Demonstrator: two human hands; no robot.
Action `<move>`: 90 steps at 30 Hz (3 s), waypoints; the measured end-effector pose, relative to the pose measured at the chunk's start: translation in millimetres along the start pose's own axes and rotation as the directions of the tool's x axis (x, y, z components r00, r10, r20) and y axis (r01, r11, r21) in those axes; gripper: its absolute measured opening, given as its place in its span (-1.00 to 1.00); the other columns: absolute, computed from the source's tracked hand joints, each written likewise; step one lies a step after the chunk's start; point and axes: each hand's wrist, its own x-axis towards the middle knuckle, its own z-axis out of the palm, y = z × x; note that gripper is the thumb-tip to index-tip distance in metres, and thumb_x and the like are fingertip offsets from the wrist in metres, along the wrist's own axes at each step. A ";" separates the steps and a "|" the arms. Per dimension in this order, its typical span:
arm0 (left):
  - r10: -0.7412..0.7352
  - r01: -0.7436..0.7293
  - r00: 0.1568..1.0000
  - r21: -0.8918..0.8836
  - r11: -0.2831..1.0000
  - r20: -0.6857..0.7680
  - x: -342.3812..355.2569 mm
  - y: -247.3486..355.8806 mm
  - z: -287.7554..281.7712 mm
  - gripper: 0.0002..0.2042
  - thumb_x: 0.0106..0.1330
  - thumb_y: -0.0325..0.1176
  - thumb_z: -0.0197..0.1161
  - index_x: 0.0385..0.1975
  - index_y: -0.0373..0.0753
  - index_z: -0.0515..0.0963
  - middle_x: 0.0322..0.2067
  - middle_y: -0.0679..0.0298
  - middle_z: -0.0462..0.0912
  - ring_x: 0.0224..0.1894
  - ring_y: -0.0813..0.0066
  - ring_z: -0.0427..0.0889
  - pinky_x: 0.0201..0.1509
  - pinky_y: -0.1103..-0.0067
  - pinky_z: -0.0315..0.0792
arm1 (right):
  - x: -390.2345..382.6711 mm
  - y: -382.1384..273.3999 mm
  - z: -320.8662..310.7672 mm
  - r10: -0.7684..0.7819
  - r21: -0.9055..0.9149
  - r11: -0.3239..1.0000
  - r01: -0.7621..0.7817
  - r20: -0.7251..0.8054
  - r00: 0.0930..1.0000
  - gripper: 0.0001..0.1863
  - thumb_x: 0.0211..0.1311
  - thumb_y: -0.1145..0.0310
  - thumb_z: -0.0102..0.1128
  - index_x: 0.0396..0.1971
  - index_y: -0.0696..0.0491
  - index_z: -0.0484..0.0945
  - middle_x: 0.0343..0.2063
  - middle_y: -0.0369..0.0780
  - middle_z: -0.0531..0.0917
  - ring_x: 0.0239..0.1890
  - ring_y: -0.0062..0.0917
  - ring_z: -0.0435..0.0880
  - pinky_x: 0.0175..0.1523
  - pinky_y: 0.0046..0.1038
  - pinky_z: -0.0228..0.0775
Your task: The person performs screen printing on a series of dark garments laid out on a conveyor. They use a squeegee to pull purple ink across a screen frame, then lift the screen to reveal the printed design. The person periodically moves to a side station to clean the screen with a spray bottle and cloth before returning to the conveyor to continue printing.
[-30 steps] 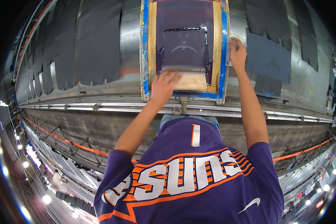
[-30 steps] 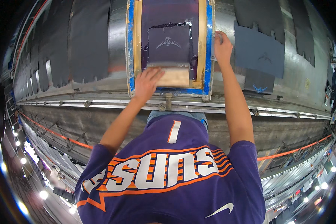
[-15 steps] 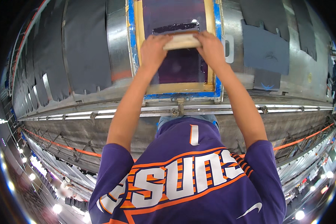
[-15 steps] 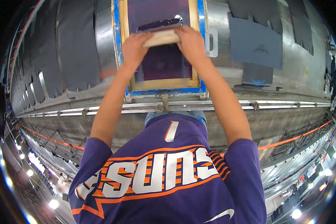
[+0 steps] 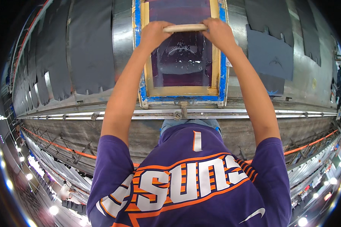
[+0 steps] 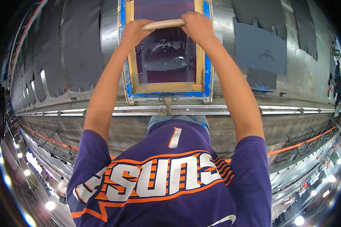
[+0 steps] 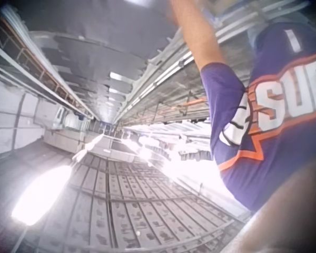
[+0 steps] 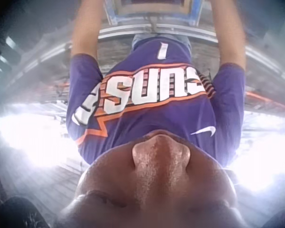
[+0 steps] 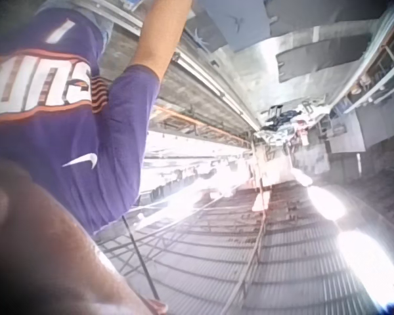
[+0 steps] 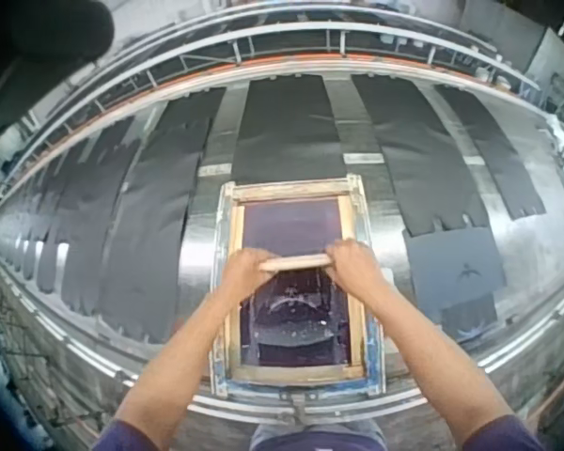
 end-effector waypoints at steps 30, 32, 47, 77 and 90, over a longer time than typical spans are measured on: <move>0.142 -0.148 0.971 -0.020 0.989 -0.191 -234.7 22.4 74.2 -0.43 -0.08 -0.56 0.33 0.06 -0.02 0.61 0.21 0.29 0.49 0.25 0.23 0.40 0.19 0.31 0.32 | -73.3 58.5 45.7 0.631 0.578 0.695 -0.427 -0.206 0.748 -0.71 0.41 0.21 0.13 -0.04 0.06 0.61 -0.34 -0.18 0.70 -0.44 -0.52 0.55 -0.24 -0.41 0.40; 0.121 -0.128 0.976 -0.026 0.991 -0.183 -248.5 10.9 62.8 -0.39 -0.10 -0.58 0.31 0.08 -0.01 0.61 0.25 0.25 0.46 0.27 0.18 0.39 0.20 0.29 0.34 | -63.1 40.7 49.4 0.590 0.579 0.734 -0.355 -0.285 0.755 -0.72 0.39 0.22 0.14 -0.06 0.06 0.61 -0.40 -0.23 0.68 -0.45 -0.57 0.52 -0.26 -0.42 0.38; 0.121 -0.114 0.992 0.145 0.983 -0.040 -340.1 -291.9 -136.6 -0.37 -0.12 -0.57 0.36 0.10 -0.03 0.57 0.10 0.35 0.57 0.15 0.27 0.47 0.10 0.35 0.37 | 61.9 -298.5 199.6 0.589 0.696 0.672 -0.254 -0.294 0.752 -0.76 0.40 0.30 0.12 -0.08 0.11 0.59 -0.38 -0.18 0.66 -0.39 -0.50 0.55 -0.18 -0.40 0.41; 0.200 -0.183 0.975 0.170 0.968 -0.092 -130.6 -363.1 -190.8 -0.67 0.02 -0.50 0.34 -0.19 0.00 0.75 -0.23 0.36 0.74 -0.18 0.23 0.64 -0.08 0.35 0.55 | 158.3 -385.1 156.3 0.065 -0.017 0.998 -0.063 0.122 0.990 -0.57 -0.04 0.39 0.43 -0.06 0.02 0.65 -0.09 -0.26 0.65 -0.05 -0.30 0.58 0.02 -0.23 0.44; 0.233 -0.221 0.964 0.104 0.970 -0.125 -244.3 -349.3 -173.0 -0.50 -0.10 -0.65 0.26 -0.08 -0.07 0.69 -0.10 0.36 0.73 -0.10 0.28 0.66 -0.04 0.38 0.54 | 53.4 -434.1 157.4 0.055 0.167 0.984 -0.062 0.044 0.997 -0.52 -0.14 0.48 0.39 -0.08 0.01 0.63 -0.13 -0.28 0.63 -0.08 -0.36 0.58 -0.03 -0.30 0.43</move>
